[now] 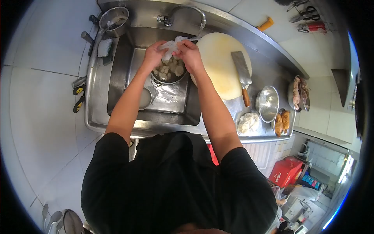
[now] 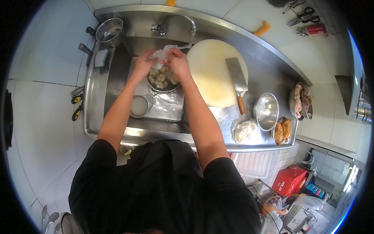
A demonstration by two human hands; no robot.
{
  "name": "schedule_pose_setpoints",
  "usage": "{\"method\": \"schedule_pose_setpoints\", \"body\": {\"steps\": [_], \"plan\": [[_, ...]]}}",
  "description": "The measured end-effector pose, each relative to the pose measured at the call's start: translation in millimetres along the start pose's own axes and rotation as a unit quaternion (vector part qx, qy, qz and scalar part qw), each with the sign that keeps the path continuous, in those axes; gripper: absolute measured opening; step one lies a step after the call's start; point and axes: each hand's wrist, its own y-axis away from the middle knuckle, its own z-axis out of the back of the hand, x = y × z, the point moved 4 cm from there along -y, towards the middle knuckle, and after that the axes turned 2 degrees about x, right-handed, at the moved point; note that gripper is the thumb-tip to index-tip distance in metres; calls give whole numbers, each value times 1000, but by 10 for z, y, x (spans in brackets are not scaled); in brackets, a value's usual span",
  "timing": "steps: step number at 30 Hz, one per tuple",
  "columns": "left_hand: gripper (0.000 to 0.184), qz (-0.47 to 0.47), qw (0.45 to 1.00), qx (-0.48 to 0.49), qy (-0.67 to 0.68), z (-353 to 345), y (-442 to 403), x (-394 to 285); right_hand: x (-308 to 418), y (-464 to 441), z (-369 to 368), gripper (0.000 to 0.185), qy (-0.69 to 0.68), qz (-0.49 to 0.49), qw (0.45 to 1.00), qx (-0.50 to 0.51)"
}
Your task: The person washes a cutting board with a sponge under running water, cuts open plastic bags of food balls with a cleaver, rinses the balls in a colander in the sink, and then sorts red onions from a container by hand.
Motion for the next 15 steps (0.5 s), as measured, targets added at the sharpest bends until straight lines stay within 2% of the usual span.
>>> {"method": "schedule_pose_setpoints", "body": {"steps": [2, 5, 8, 11, 14, 15], "plan": [[35, 5, 1000, 7, 7, 19, -21, 10, 86, 112, 13, 24, 9, 3, 1000, 2], [31, 60, 997, -33, 20, 124, 5, -126, 195, 331, 42, 31, 15, 12, 1000, -2], [31, 84, 986, -71, 128, 249, 69, -213, 112, 518, 213, 39, 39, 1, 999, 0], [31, 64, 968, -75, 231, 232, 47, -22, -201, 655, 385, 46, 36, -35, 999, -18], [30, 158, 922, -120, 334, 112, 130, -33, -437, 736, 313, 56, 25, -69, 997, -39], [27, 165, 930, -108, 310, 42, 140, 16, -499, 755, 270, 59, 16, -72, 996, -40]]}}
